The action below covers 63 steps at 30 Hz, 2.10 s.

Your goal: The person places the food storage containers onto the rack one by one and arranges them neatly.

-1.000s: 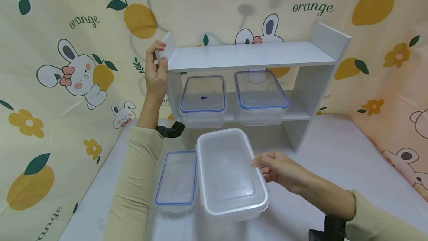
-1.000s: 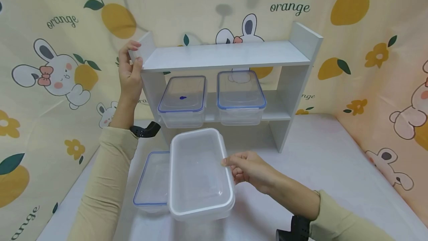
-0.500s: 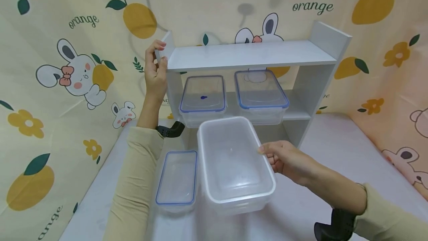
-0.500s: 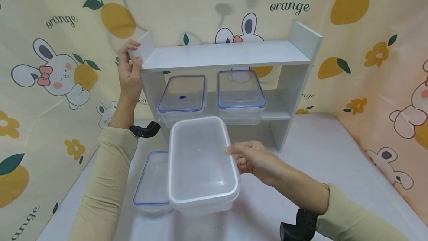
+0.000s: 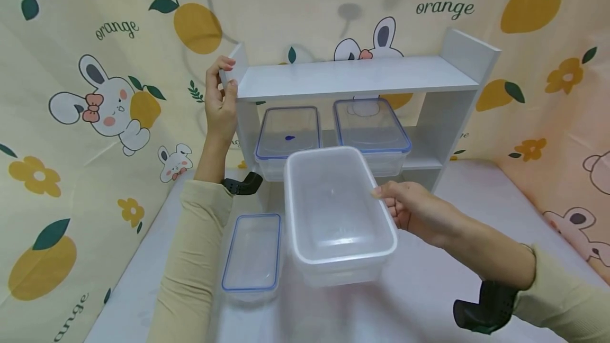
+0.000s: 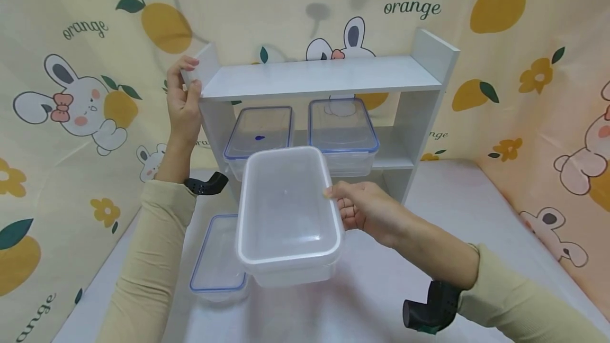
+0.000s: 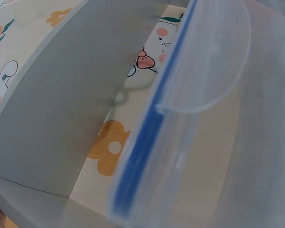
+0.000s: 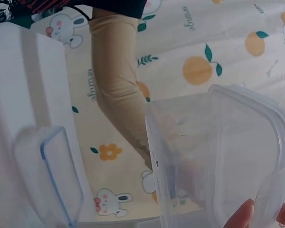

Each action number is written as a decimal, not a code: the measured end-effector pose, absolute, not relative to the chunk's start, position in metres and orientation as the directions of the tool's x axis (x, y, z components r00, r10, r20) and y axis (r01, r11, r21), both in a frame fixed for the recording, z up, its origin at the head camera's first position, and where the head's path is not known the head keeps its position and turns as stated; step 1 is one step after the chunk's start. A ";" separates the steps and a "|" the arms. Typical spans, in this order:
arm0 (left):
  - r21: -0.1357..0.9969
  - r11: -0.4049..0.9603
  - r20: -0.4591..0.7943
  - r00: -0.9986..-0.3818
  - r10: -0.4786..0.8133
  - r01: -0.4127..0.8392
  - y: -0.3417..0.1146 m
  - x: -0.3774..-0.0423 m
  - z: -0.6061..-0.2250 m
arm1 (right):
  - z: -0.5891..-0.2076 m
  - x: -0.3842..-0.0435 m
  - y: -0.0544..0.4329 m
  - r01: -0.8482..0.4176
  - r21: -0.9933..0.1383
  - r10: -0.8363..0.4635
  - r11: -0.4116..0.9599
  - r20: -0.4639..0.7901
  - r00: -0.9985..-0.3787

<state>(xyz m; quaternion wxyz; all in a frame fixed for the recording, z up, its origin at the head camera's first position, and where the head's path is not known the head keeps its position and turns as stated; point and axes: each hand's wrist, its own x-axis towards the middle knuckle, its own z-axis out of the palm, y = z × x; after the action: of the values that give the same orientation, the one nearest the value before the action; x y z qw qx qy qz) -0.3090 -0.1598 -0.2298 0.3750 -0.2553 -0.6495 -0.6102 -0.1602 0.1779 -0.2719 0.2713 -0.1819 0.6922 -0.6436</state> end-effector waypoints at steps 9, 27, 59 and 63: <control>0.595 0.123 0.803 -0.583 -0.123 0.794 -0.159 -0.309 -0.230 | -0.260 -0.165 0.177 0.073 -0.993 -0.595 0.092 -0.114 -0.796; 0.619 0.121 0.784 -0.603 -0.147 0.776 -0.162 -0.310 -0.229 | -0.236 -0.177 0.175 0.038 -0.998 -0.554 0.049 -0.058 -0.831; 0.614 0.138 0.789 -0.597 -0.145 0.777 -0.163 -0.309 -0.232 | -0.187 -0.190 0.167 -0.013 -0.995 -0.483 0.095 -0.034 -0.875; 0.611 0.129 0.791 -0.595 -0.144 0.781 -0.163 -0.310 -0.232 | -0.180 -0.190 0.164 0.012 -0.996 -0.462 0.085 -0.050 -0.886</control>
<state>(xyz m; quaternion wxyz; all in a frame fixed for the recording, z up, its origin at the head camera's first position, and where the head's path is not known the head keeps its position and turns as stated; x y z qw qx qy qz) -0.3099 -0.1630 -0.2317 0.3776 -0.2452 -0.6497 -0.6125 -0.1896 0.1643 -0.1804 0.1800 -0.1575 0.7142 -0.6579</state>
